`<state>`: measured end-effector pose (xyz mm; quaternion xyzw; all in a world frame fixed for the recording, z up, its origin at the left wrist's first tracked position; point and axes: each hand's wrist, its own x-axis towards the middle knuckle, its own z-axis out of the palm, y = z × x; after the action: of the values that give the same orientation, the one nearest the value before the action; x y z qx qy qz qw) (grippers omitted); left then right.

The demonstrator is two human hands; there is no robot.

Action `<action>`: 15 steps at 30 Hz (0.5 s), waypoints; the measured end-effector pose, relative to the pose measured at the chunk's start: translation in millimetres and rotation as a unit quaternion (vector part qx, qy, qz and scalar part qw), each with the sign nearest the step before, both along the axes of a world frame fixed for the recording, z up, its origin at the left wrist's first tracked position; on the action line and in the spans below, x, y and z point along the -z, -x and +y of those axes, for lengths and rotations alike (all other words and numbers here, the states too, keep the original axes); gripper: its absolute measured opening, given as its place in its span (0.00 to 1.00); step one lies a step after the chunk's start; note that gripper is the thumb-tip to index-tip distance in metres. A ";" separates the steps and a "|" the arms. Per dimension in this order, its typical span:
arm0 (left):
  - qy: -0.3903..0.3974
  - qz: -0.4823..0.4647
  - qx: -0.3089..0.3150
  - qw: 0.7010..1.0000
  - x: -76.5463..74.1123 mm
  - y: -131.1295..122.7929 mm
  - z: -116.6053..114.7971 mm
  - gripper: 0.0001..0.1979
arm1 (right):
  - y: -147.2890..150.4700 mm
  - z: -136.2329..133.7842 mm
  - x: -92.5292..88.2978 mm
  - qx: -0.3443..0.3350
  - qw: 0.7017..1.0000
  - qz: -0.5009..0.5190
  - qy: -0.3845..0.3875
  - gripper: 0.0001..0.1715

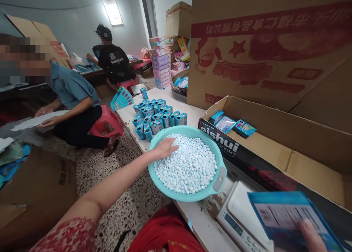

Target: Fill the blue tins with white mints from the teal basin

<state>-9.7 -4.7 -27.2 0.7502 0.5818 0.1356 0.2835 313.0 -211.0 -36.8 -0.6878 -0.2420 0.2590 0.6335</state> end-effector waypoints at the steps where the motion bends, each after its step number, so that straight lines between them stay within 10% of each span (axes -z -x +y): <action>1: 0.030 0.014 0.005 0.999 4.8 -12.5 3.0 0.27 | 2.6 5.0 -2.9 0.005 1.000 0.030 0.003 0.27; 9: 0.112 -0.004 -0.044 0.993 10.1 -56.6 -8.0 0.34 | 37.8 37.9 -44.4 0.013 0.968 0.243 -0.060 0.29; 15: 0.123 -0.144 -0.113 0.975 3.0 -59.7 -16.3 0.16 | 61.1 73.3 -56.7 -0.084 0.965 0.236 -0.076 0.31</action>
<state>50.1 -21.0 -30.2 0.6115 0.6285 0.2007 0.4368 251.9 -137.8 19.9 -0.5336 -0.1616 0.4476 0.6991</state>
